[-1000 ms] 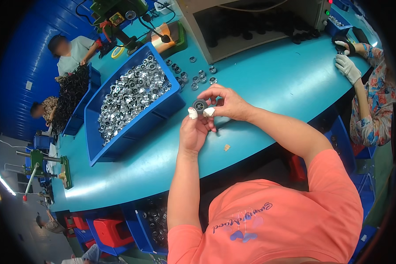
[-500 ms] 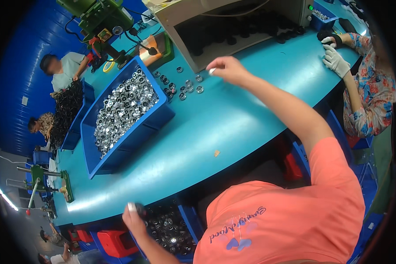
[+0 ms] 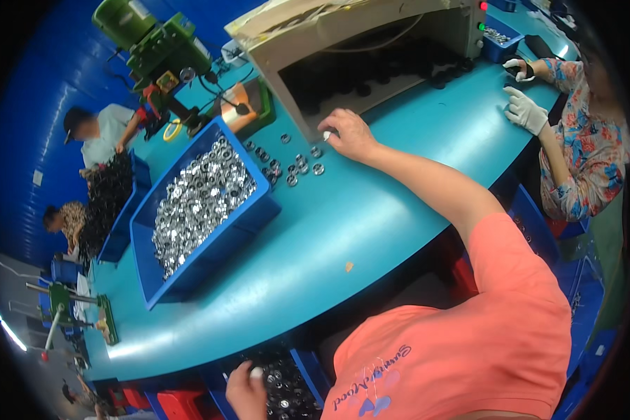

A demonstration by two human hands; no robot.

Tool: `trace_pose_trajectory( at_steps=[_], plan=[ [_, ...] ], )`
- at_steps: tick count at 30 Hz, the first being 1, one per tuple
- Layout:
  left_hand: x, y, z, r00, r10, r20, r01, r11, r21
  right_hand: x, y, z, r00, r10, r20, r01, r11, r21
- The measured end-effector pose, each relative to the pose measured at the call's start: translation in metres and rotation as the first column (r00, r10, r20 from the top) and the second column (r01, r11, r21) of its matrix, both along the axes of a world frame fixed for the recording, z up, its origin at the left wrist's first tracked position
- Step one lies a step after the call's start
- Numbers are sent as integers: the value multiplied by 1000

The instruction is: Assembling metal bearings into plastic toy wheel housings at a factory workbench.

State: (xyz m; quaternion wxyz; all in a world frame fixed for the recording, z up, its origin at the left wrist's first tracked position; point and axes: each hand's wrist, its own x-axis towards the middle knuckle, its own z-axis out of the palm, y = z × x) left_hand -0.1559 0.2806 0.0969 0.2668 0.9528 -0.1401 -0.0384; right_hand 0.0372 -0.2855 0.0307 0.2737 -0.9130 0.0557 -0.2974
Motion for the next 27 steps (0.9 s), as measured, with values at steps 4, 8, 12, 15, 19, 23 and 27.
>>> trace_pose_trajectory(
  at_steps=[4,8,12,15,19,23,27],
  plan=[
    [45,-148,2,897,-428,111,441,846,-301,32,-34,12,971,-230,-63,210,949,-234],
    [101,-291,-19,661,-738,135,735,602,-311,81,-59,13,933,-295,-207,251,943,-217],
    [127,-341,-64,626,-776,80,707,522,-478,108,-52,5,923,-297,-245,227,933,-279],
    [136,-340,-77,609,-793,-28,586,473,-658,132,-62,-7,920,-336,-199,271,916,-295],
    [144,-337,-81,603,-790,-113,512,492,-705,151,-67,-1,903,-397,-164,333,889,-315],
    [145,-337,-78,611,-782,-120,477,486,-732,144,-65,-1,902,-390,-184,315,888,-335],
    [147,-333,-81,623,-770,-139,434,488,-757,129,-67,5,921,-323,-217,246,915,-319]
  ],
)
